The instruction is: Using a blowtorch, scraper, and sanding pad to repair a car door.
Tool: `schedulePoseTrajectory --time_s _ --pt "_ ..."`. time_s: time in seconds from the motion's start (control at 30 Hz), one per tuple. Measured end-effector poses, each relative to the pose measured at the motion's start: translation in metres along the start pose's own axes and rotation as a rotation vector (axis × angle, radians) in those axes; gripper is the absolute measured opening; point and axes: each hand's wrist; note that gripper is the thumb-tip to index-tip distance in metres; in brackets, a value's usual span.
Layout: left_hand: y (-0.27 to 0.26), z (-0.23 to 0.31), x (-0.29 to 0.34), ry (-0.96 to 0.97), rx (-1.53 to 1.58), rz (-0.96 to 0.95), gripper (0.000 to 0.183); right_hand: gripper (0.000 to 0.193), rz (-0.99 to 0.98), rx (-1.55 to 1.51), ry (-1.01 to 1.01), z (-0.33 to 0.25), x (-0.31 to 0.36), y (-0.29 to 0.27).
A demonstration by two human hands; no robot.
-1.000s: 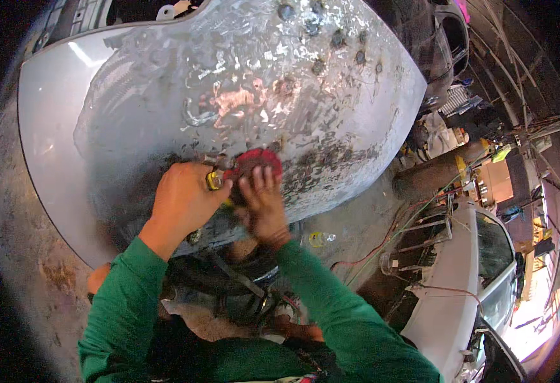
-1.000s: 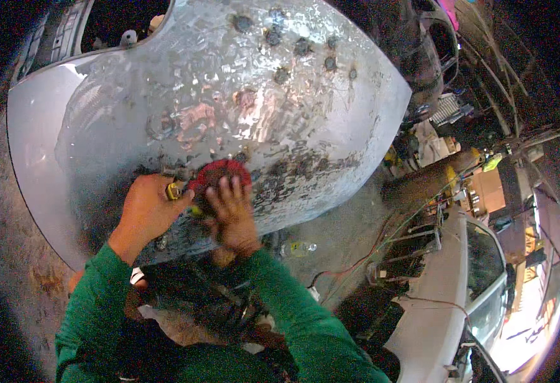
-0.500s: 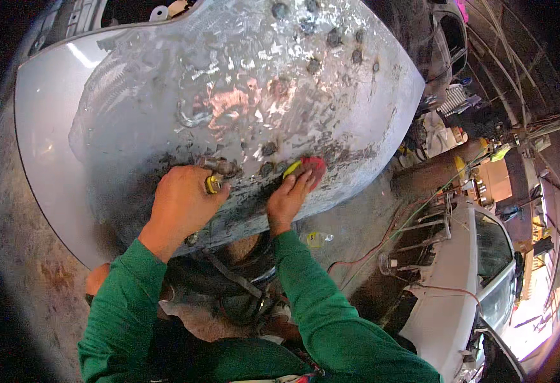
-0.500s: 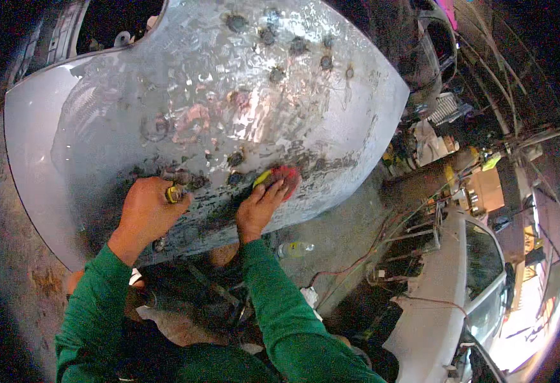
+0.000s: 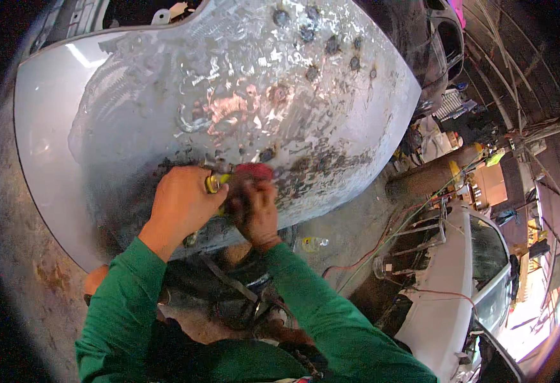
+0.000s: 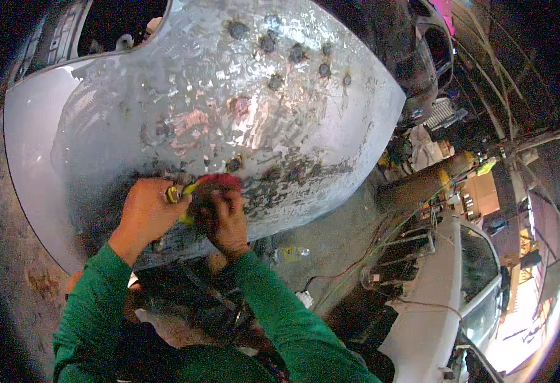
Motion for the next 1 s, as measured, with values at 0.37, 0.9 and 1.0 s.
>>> schedulePoseTrajectory --time_s 0.37,0.9,1.0 --pt "-0.003 0.001 -0.004 0.027 0.06 0.041 0.033 0.046 0.243 0.033 0.018 0.041 0.007 0.004" --pt "0.003 0.003 -0.006 0.049 0.043 0.06 0.033 0.061 0.153 0.04 -0.121 0.014 -0.023 -0.01" --pt "-0.003 0.01 -0.009 0.015 0.066 0.053 0.033 0.061 0.157 -0.02 0.306 0.064 0.028 -0.026"
Point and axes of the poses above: each hand's wrist, its own x-axis away from the middle knuckle, its own y-axis out of the palm, z = x × y, and after that the axes turned 11 degrees about -x, right-handed
